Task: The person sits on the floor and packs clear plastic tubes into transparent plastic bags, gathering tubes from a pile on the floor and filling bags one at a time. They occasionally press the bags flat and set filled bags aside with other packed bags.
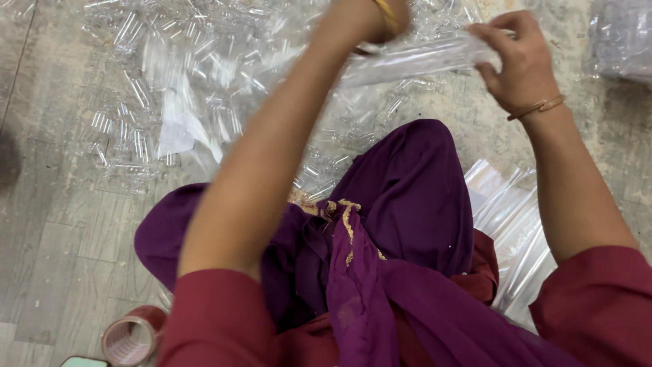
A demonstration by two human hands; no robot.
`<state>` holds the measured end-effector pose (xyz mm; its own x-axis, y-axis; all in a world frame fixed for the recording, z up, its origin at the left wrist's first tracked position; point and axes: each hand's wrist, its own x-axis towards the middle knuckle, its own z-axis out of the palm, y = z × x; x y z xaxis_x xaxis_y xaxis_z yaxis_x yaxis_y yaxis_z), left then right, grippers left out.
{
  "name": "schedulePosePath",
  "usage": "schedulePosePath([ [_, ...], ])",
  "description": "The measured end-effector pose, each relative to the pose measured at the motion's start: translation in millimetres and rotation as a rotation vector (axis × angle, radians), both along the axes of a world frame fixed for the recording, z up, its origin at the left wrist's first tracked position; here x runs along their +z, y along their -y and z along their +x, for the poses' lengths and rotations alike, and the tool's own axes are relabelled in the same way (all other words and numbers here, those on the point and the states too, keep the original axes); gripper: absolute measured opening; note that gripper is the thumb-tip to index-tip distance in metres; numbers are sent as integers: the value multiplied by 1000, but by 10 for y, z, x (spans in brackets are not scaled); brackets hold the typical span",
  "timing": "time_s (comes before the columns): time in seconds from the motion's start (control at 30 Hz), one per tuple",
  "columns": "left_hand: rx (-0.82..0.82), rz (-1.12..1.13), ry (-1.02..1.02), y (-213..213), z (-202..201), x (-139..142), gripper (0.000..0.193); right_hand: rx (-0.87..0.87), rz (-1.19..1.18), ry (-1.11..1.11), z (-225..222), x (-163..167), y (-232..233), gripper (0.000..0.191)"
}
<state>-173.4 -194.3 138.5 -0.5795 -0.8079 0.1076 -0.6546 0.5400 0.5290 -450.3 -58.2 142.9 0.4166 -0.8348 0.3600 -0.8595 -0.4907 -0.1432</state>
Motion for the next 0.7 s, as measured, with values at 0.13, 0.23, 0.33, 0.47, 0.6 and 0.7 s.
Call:
schedulePosePath([
  [0.13,-201,-90,40,-440,-1089,-140,54,254,185,109,603,-154,3,45],
  [0.23,-154,-236,-273,-876,-1548,-174,53,476,266,93,1091,-365,-201,46],
  [0.33,-74,255,-74,-1556,-1591,-106,41,413,619,201,1467,-521,-305,53],
  [0.47,-423,217,-129,-2787,-1573,-184,69,296,1075,345,1579,-724,-632,61],
  [0.6,-590,-36,-403,-3070,-1429,-526,75,374,1479,762,1147,-843,-950,62],
  [0.7,-630,219,49,-2510,-736,-658,61,214,1475,945,896,-913,-1097,62],
])
